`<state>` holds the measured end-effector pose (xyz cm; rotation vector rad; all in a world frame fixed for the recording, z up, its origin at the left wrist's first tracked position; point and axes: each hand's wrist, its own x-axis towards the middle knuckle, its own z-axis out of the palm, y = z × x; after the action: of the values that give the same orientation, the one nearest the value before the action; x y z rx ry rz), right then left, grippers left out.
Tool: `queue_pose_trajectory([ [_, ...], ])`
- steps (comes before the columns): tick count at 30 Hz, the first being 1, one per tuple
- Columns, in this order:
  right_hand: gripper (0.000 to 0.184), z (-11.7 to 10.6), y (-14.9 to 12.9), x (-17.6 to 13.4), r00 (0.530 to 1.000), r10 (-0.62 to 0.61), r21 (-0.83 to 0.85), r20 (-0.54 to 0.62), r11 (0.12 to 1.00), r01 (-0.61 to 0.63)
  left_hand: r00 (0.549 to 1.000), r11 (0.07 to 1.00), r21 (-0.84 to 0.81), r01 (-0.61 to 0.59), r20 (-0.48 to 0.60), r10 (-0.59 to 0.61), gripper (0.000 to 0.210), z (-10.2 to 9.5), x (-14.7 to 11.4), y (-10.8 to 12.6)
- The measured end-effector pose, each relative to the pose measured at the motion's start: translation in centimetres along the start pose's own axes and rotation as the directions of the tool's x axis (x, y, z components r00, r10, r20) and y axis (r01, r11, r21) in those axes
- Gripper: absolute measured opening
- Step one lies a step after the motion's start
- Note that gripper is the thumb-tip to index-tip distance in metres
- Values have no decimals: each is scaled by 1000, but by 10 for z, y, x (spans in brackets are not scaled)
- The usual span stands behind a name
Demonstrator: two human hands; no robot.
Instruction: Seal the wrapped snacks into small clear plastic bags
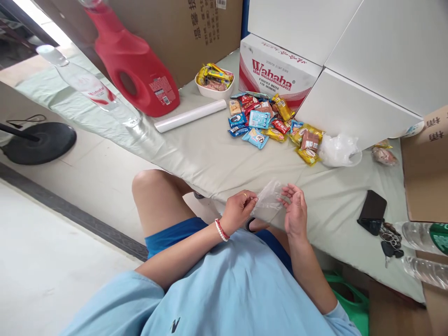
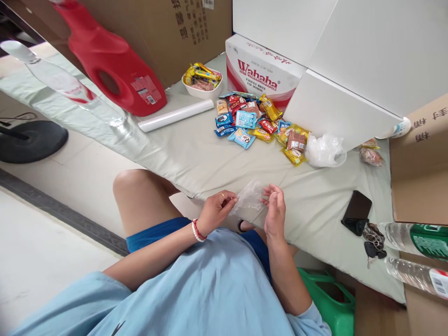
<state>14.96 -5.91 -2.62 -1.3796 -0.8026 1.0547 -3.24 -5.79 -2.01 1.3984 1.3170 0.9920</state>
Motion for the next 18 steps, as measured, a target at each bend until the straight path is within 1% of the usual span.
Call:
queue_pose_trajectory([
  [2, 51, 2, 1, 0, 996, 37, -69, 78, 997, -31, 1000, 999, -36, 1, 5, -1, 20, 0, -1, 0],
  [3, 50, 3, 2, 0, 993, 66, -98, 102, 994, -56, 1000, 998, -66, 22, -2, -22, 22, 0, -1, -1],
  [4, 46, 3, 3, 0, 990, 94, -109, 106, 991, -82, 998, 993, -102, 52, -21, -55, 24, 0, 0, -3],
  [6, 36, 1, 3, 2, 988, 133, -51, 77, 990, -129, 987, 975, -185, 120, -87, -138, 29, -3, 4, -10],
  [8, 35, -5, 0, 5, 986, 162, 57, 40, 985, -164, 962, 942, -282, 179, -151, -228, 35, -10, 10, -20],
  [10, 37, -13, -5, 7, 981, 194, 131, 28, 972, -196, 936, 901, -371, 226, -174, -307, 39, -19, 15, -27],
  [11, 38, -17, -8, 7, 978, 209, 145, 30, 967, -211, 928, 891, -385, 239, -179, -326, 40, -24, 16, -29],
  [12, 38, -20, -11, 7, 975, 219, 148, 30, 964, -222, 929, 899, -369, 235, -187, -319, 40, -28, 16, -29],
  [13, 38, -21, -13, 6, 974, 225, 145, 29, 963, -227, 940, 925, -321, 203, -202, -276, 41, -31, 15, -28],
  [14, 38, -22, -14, 4, 974, 226, 142, 27, 963, -228, 958, 959, -246, 139, -212, -193, 43, -33, 12, -25],
  [15, 38, -20, -15, 1, 973, 228, 139, 26, 963, -229, 976, 986, -156, 51, -201, -82, 48, -32, 10, -21],
  [16, 38, -18, -16, -2, 972, 233, 135, 33, 962, -235, 986, 996, -68, -50, -162, 38, 59, -30, 6, -16],
  [17, 38, -14, -16, -6, 969, 243, 132, 48, 960, -247, 984, 989, 7, -147, -97, 147, 73, -26, 3, -12],
  [18, 38, -11, -17, -11, 964, 255, 126, 72, 957, -263, 973, 972, 65, -228, -22, 230, 86, -21, 1, -7],
])
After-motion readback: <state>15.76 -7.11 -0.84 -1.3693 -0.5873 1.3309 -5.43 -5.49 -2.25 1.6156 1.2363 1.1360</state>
